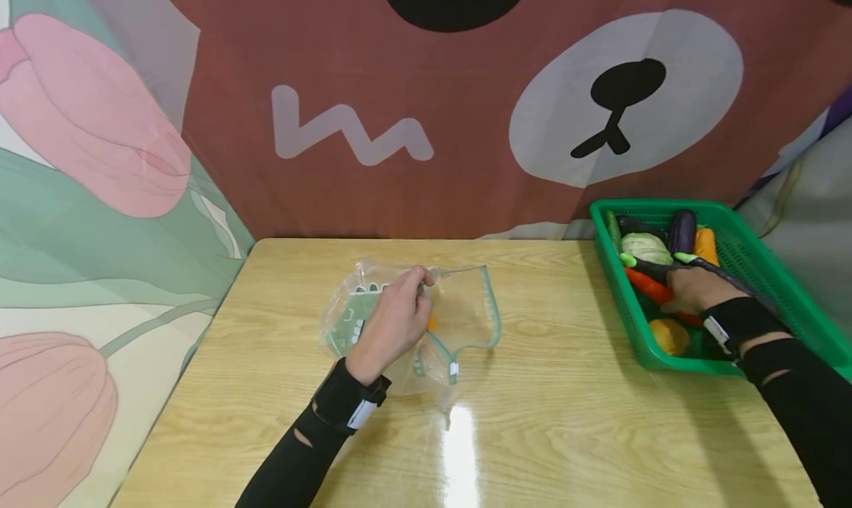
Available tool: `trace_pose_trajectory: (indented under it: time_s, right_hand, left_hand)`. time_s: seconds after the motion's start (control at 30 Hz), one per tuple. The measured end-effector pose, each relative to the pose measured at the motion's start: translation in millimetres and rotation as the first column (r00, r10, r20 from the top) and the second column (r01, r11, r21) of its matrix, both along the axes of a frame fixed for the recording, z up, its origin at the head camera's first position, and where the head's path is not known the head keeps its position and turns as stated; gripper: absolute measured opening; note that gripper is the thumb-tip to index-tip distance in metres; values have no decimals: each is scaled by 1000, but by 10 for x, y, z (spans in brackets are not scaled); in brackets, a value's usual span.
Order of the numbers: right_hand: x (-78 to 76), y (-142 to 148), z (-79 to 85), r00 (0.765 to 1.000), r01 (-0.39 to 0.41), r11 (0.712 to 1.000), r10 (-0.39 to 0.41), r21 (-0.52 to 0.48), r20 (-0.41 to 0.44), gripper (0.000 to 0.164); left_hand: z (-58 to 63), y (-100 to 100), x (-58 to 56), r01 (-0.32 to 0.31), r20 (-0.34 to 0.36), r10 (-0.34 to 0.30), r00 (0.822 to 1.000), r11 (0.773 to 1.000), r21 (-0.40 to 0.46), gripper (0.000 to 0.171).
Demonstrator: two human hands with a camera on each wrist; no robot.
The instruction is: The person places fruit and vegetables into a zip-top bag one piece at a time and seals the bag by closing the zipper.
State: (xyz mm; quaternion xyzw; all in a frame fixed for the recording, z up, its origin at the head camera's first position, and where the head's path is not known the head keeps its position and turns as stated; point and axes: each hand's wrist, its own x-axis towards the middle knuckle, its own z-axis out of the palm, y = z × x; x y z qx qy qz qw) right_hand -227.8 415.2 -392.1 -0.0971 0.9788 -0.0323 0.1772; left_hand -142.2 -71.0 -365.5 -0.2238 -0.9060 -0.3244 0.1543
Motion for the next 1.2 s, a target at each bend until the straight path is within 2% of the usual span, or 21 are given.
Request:
trace_pose_trajectory:
  time_s: [0.17,0.27,0.43,0.53,0.63,0.8,0.93,1.07,1.2]
  right_hand:
    - [40,20,-4,998,24,997,-21,-73,52,45]
    - [75,27,3,998,4,996,2,-93,69,39]
    - [117,-4,-5,996,-85,992,87,-98,13,28]
    - [137,-40,33,996,-93,992,92,-90,-20,27]
    - [157,-107,151,994,-85,992,78,-95,-79,34]
    - [247,-289,460,983,-70,990,47,-126,-177,53]
    - [411,-491,665,972,-67,979,22,-190,-233,52]
    - [606,-768,812,936,-94,959,-7,-267,-353,45]
    - [770,-1055,901,868,-190,926,3,-326,-496,43]
  left_hand:
    - [-2,15,-6,7,6,-7,1000,1000,-6,20]
    - [0,35,-18,19,8,-19,1000,1000,-6,21]
    - [-2,46,-26,20,14,-20,1000,1000,2,21]
    - [-2,42,-31,26,15,-26,1000,1000,5,21]
    - [4,34,-39,31,13,-31,999,1000,4,21]
    - [14,20,-47,19,15,-18,1000,1000,-2,21]
    - [17,16,-38,11,23,-11,1000,1000,-5,21]
    - [15,22,-36,7,21,-7,1000,1000,-6,21]
    - [13,33,-42,6,23,-6,1000,1000,-3,20]
